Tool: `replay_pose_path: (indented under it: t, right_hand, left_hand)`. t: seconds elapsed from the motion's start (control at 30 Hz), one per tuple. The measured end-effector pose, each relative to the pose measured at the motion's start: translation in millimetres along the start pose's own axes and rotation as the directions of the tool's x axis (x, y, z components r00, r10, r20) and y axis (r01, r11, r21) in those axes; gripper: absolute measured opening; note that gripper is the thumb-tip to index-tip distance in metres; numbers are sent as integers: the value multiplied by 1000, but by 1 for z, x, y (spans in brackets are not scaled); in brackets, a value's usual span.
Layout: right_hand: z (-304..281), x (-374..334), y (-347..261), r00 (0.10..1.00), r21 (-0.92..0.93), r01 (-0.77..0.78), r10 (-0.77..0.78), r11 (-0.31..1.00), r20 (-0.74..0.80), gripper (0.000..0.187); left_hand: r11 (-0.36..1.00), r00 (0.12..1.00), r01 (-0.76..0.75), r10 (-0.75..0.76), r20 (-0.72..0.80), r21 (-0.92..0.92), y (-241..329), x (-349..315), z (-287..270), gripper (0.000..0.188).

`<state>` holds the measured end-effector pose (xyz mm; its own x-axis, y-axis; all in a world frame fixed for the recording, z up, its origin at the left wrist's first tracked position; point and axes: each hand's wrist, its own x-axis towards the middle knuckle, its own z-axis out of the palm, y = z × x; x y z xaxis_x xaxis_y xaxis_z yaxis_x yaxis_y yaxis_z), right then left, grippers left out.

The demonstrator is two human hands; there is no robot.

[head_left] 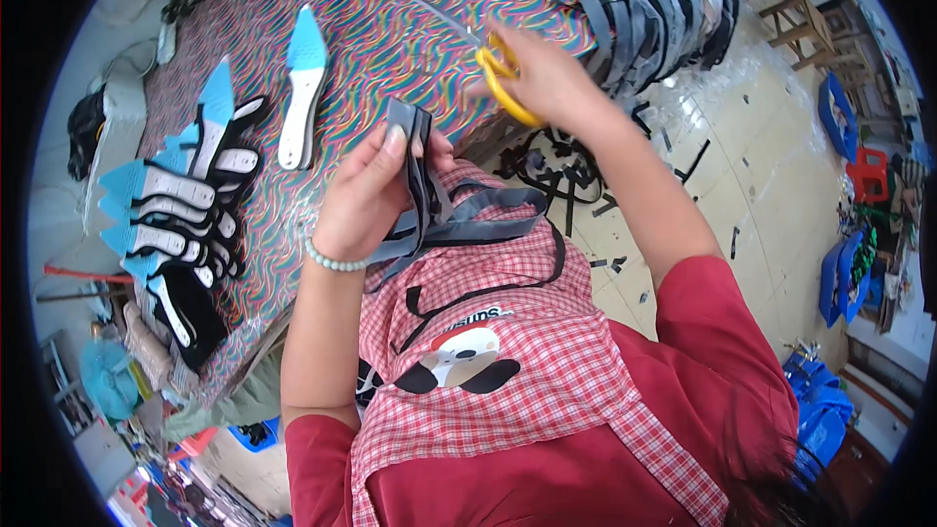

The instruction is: The person attaches black elastic straps to light blue and white shoe insoles. They pick up an insole, wrap the strap around its edges, and trim the excess with yellow-handled scissors. The process is repeated for multiple insoles, with finished pieces stacked on the table.

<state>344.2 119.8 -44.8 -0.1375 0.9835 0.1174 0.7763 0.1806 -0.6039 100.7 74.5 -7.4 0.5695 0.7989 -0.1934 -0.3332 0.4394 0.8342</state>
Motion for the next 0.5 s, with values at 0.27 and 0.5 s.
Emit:
replay_pose_path:
  t: [0.27,0.5]
  right_hand:
    - [21,-16,-81,801,689,50,-441,723,404,64]
    - [-52,-38,30,964,892,-65,260,448,-61,29]
  left_hand:
    - [927,950,-311,308,-50,-210,22,-23,-16,24]
    - [633,734,-679,577,-359,-372,122,-214,-159,14]
